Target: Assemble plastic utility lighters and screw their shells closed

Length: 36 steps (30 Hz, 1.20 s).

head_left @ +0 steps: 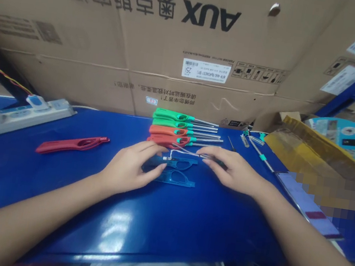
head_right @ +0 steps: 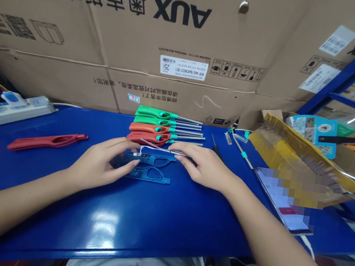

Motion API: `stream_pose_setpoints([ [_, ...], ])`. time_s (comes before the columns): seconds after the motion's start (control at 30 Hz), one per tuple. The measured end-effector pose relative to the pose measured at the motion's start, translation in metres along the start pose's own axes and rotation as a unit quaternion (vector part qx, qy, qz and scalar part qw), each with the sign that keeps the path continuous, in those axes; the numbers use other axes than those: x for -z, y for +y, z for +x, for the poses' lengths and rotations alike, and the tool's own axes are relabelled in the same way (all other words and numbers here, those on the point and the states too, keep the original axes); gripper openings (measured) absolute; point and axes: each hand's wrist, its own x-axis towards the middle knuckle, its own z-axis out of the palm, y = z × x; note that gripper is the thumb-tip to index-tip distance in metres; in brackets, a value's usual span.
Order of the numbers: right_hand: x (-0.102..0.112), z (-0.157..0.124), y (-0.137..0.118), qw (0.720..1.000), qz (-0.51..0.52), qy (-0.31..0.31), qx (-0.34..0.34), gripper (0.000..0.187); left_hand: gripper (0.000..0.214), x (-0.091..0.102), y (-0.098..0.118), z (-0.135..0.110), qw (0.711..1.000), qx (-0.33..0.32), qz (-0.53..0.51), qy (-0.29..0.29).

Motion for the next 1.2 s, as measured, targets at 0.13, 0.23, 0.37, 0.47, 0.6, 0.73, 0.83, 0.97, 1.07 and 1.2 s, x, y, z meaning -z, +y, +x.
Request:
stream_pose_setpoints([
  [0.13, -0.004, -0.001, 0.003, 1.000, -0.007, -0.022, -0.003, 0.031, 0.025, -0.005, 0.001, -0.002, 0.999, -0.030, -0.022, 0.028],
  [0.23, -0.005, 0.000, 0.003, 0.999, 0.003, -0.038, -0.011, 0.031, 0.021, -0.007, -0.001, -0.003, 0.997, -0.054, -0.029, 0.036],
  [0.37, -0.007, 0.000, 0.000, 0.998, 0.028, -0.055, -0.024, 0.031, 0.014, -0.008, -0.002, -0.003, 0.994, -0.086, -0.042, 0.055],
  [0.47, -0.006, 0.001, -0.003, 0.996, 0.045, -0.067, -0.045, 0.027, 0.010, -0.008, -0.002, -0.003, 0.992, -0.099, -0.040, 0.060],
  [0.6, -0.003, 0.002, -0.005, 0.992, 0.072, -0.093, -0.050, 0.019, 0.011, -0.005, -0.001, -0.003, 0.993, -0.108, -0.013, 0.052],
  [0.73, 0.001, 0.002, -0.006, 0.981, 0.115, -0.151, -0.033, 0.020, 0.010, -0.002, 0.002, -0.003, 0.992, -0.120, 0.001, 0.031],
  [0.83, 0.002, 0.002, -0.007, 0.973, 0.149, -0.176, -0.032, 0.023, 0.013, -0.003, 0.003, -0.002, 0.994, -0.105, -0.009, 0.012],
  [0.97, 0.003, 0.002, -0.008, 0.969, 0.162, -0.183, -0.037, 0.025, 0.017, -0.006, -0.001, -0.001, 0.996, -0.085, -0.026, -0.020],
  [1.07, 0.003, 0.003, -0.008, 0.969, 0.160, -0.183, -0.051, 0.024, 0.018, -0.010, -0.005, -0.001, 0.996, -0.081, -0.033, -0.030],
  [1.2, 0.003, 0.004, -0.008, 0.969, 0.163, -0.178, -0.060, 0.023, 0.019, -0.013, -0.008, -0.001, 0.995, -0.085, -0.037, -0.024],
])
